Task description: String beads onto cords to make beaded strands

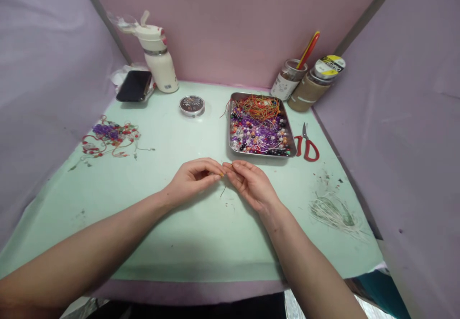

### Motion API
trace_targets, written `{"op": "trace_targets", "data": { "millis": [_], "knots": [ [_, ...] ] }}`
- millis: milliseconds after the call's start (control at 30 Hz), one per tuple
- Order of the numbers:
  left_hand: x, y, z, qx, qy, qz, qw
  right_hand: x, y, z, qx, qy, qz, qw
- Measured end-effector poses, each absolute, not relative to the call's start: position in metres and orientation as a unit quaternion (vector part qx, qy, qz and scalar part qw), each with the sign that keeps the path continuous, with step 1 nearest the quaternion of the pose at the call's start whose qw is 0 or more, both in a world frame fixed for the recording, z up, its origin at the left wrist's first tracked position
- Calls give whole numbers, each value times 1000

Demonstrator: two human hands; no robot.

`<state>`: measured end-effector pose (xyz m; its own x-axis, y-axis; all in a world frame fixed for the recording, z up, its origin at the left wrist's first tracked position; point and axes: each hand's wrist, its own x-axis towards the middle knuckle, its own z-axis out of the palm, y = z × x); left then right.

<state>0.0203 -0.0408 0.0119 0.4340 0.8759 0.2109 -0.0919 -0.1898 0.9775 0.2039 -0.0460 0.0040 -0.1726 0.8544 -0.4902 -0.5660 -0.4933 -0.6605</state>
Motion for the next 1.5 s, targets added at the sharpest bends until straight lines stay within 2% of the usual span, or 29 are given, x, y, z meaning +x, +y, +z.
{"op": "trace_targets", "data": {
  "millis": [200, 300, 433, 567, 633, 800, 933, 1100, 1333, 1500],
  "knots": [
    [21, -42, 16, 560, 287, 426, 650, 199, -51, 8, -477, -270, 670, 501],
    [21, -43, 21, 546, 273, 410, 678, 196, -54, 8, -511, -332, 636, 474],
    [21, -41, 21, 546, 329, 396, 660, 194, -56, 5, -547, -418, 567, 452],
    [23, -37, 15, 525, 447, 410, 597, 192, -59, 4, -567, -496, 398, 523],
    [24, -36, 13, 530, 470, 414, 571, 190, -61, 4, -547, -508, 408, 526],
    [27, -38, 9, 550, 464, 411, 560, 182, -61, -1, -464, -458, 559, 513],
    [28, -39, 8, 547, 456, 407, 572, 181, -57, -4, -471, -437, 593, 486],
    [28, -39, 6, 562, 461, 390, 566, 182, -57, 3, -505, -445, 569, 473],
    [28, -40, 7, 564, 464, 383, 566, 183, -60, 2, -534, -527, 444, 490],
    [29, -39, 8, 541, 471, 371, 589, 184, -62, 2, -535, -569, 409, 472]
  ]
}}
